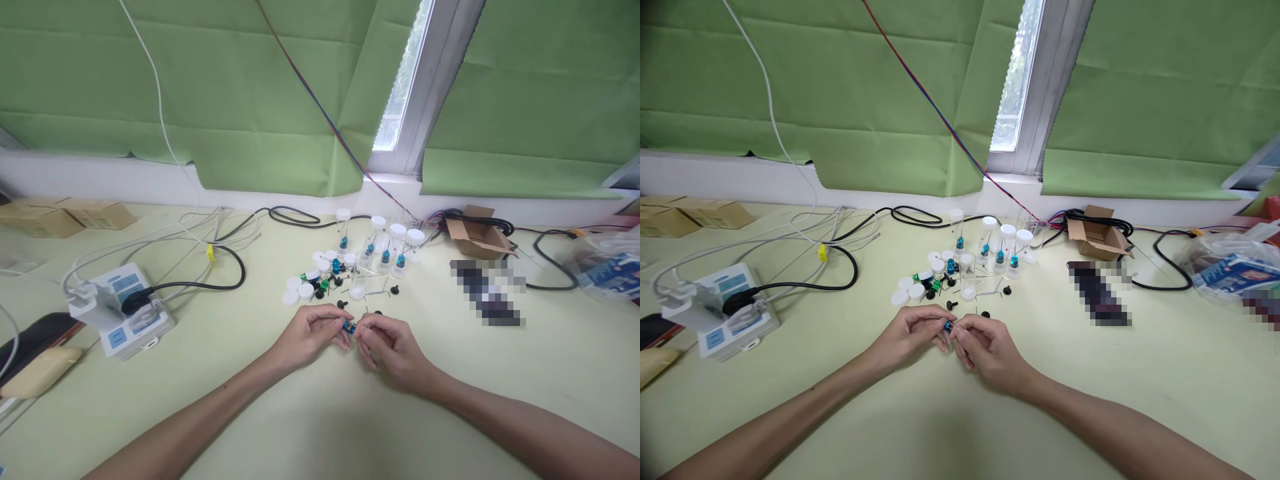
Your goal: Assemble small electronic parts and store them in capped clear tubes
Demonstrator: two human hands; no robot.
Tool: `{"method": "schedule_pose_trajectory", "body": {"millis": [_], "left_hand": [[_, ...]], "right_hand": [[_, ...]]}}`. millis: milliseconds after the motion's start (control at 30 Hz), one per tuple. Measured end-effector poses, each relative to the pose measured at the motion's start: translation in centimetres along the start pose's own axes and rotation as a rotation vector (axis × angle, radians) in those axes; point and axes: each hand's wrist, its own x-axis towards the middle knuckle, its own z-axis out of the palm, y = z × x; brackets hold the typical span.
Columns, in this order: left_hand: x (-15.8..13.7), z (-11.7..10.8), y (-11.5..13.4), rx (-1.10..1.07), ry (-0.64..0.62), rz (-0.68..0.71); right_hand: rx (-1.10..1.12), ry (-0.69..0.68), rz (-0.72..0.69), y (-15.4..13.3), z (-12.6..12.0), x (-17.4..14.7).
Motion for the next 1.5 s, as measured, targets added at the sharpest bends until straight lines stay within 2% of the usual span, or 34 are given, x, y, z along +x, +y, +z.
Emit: {"method": "schedule_pose_trajectory", "body": {"millis": [300, 700, 1300, 1500], "left_hand": [[0.2, -0.6, -0.8, -0.032, -0.047, 0.018], [0.3, -0.5, -0.7, -0.007, 0.002, 0.086], [0.2, -0.9, -0.3, 0.168, 0.007, 0.126], [0.0, -1.1, -0.2, 0.324, 0.013, 0.211]], "right_hand": [[0.002, 0.016, 0.001, -0.2, 0.1, 0.2], [0.049, -0.01, -0.001, 0.0, -0.1, 0.0], [0.052, -0.017, 0.037, 0.2, -0.1, 0.0], [0.043, -0.012, 0.059, 0.2, -0.1, 0.1]]}}
